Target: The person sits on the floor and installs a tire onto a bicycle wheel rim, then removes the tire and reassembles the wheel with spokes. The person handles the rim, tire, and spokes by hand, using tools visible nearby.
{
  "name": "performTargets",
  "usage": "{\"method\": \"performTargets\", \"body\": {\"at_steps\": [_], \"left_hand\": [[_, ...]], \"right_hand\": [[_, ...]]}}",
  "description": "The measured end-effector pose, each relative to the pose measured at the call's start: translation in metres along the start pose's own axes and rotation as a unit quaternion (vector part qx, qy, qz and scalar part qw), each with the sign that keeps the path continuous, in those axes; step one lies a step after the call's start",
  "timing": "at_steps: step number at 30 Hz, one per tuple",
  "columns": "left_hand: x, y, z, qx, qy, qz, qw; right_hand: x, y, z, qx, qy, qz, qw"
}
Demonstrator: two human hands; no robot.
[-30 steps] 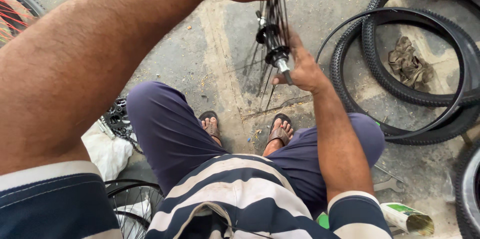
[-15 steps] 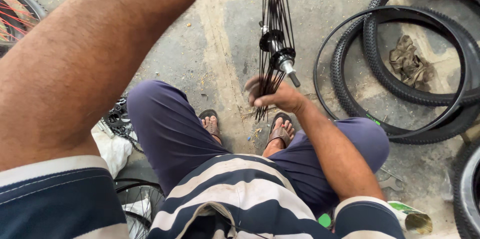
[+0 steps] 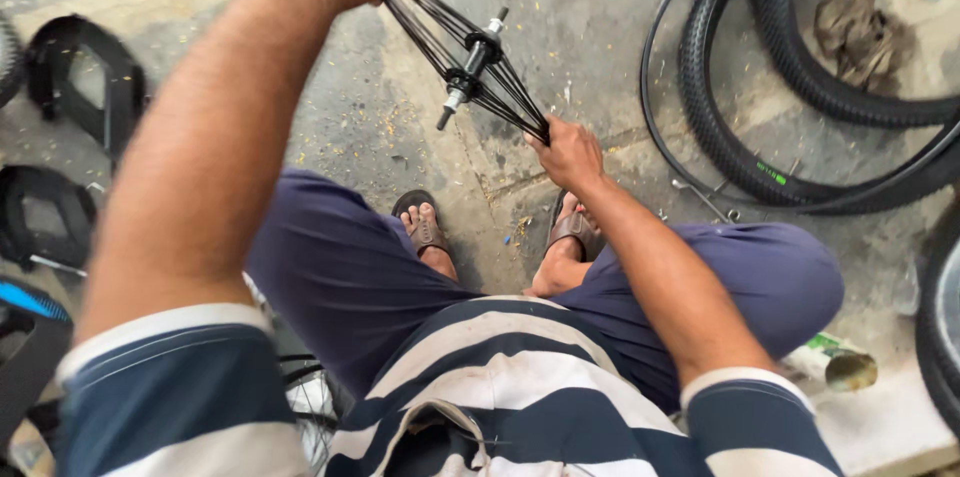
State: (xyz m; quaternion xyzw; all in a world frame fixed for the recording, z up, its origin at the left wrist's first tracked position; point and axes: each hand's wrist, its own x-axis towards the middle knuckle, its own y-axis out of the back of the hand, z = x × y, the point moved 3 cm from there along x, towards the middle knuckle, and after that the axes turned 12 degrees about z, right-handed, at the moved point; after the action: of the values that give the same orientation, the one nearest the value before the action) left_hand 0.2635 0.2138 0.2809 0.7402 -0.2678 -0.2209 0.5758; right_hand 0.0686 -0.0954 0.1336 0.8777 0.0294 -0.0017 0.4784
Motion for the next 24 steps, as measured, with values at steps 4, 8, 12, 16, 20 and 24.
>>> {"method": "performTargets", "body": {"at_steps": [4, 8, 12, 16, 20, 24], "left_hand": [[0.015, -0.104, 0.007, -0.021, 0.039, -0.055, 0.997], [0.052, -0.192, 0.03, -0.036, 0.002, -0.075, 0.997], [0.102, -0.255, 0.043, -0.059, -0.04, -0.025, 0.997], [0.152, -0.3, 0.05, -0.031, -0.082, -0.027, 0.996], [0.177, -0.323, 0.054, -0.044, -0.092, 0.01, 0.995], [0.184, -0.327, 0.06, -0.026, -0.094, -0.014, 0.995]], "right_hand": [[0.008, -0.06, 0.021, -0.004, -0.106, -0.048, 0.993], [-0.001, -0.121, 0.047, 0.042, -0.138, -0.095, 0.985], [-0.007, -0.163, 0.078, 0.012, -0.187, -0.17, 0.967], [-0.019, -0.186, 0.097, 0.007, -0.196, -0.211, 0.958], [-0.024, -0.198, 0.098, 0.002, -0.16, -0.172, 0.972], [-0.017, -0.193, 0.09, -0.07, -0.141, -0.194, 0.968]]}}
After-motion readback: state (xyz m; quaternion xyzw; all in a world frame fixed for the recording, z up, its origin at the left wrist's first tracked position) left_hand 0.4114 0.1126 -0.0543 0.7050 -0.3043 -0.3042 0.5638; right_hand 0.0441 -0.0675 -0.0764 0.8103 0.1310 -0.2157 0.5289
